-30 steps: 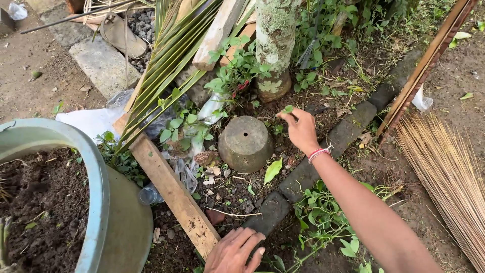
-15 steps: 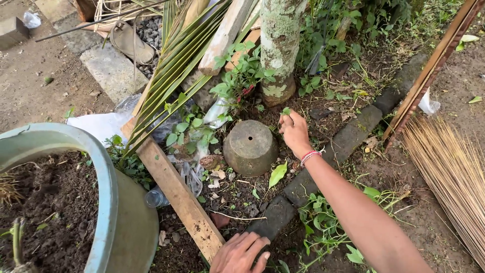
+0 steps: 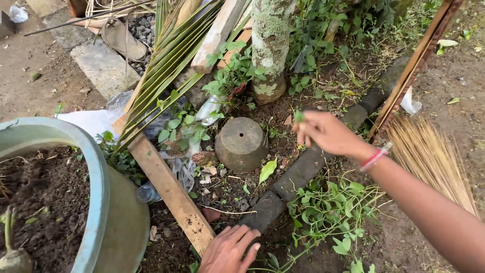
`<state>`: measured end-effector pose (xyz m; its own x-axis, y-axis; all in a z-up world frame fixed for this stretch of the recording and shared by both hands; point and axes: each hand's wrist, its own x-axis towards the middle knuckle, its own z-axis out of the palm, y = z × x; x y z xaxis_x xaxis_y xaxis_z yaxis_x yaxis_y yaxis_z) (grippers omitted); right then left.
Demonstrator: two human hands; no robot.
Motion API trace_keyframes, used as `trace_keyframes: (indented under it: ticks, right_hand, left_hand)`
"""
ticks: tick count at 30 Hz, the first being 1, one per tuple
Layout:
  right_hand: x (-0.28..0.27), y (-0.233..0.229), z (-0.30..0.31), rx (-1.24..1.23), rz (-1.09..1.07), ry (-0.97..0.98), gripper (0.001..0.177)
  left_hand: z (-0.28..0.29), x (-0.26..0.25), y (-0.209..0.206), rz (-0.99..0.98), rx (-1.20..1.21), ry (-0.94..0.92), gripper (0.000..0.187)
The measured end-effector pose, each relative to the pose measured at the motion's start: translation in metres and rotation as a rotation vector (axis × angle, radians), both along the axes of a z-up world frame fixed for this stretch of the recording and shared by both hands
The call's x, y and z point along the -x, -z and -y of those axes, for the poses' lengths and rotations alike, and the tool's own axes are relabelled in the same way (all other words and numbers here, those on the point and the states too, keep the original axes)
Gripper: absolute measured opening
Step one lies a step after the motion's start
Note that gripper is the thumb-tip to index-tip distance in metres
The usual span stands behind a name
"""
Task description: The person is weeding a garden bed, picking up small debris by hand, and using a dustpan to collect the waste.
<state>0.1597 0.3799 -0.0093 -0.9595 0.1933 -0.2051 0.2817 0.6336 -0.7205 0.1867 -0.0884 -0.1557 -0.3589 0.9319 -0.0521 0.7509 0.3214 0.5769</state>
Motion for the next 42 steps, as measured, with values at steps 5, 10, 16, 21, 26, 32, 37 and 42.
trace_keyframes:
  ticks: [5,10,16,21,26,32,37,42]
  right_hand:
    - [-0.029,0.011,-0.012,-0.218,0.412,-0.262,0.036]
    - [-0.01,0.023,-0.012,-0.449,0.367,0.02,0.039]
    - [-0.001,0.086,-0.037,-0.519,0.436,0.213,0.038]
    - [-0.013,0.11,-0.051,-0.354,0.395,0.253,0.017]
    - [-0.021,0.113,-0.074,-0.429,0.462,0.302,0.017]
    - [-0.025,0.132,-0.113,-0.694,0.659,0.309,0.019]
    - [-0.023,0.118,-0.096,-0.833,0.547,0.269,0.06]
    - [0.005,0.117,-0.047,-0.419,-0.017,0.16,0.03]
  left_hand:
    - [-0.001,-0.003,-0.008,-0.056,0.009,0.002,0.048]
    - [-0.003,-0.003,-0.009,-0.09,-0.001,0.008,0.049]
    - [-0.002,-0.005,-0.001,-0.142,-0.048,0.001,0.044]
    - [-0.002,-0.003,0.001,-0.134,0.001,0.006,0.047]
    - [-0.003,-0.004,-0.005,-0.127,0.007,-0.004,0.044]
    - [-0.005,-0.004,-0.001,-0.062,0.05,-0.008,0.045]
    - [-0.006,-0.002,-0.003,-0.034,0.079,-0.012,0.045]
    - [-0.003,0.001,0.025,0.036,0.154,-0.01,0.053]
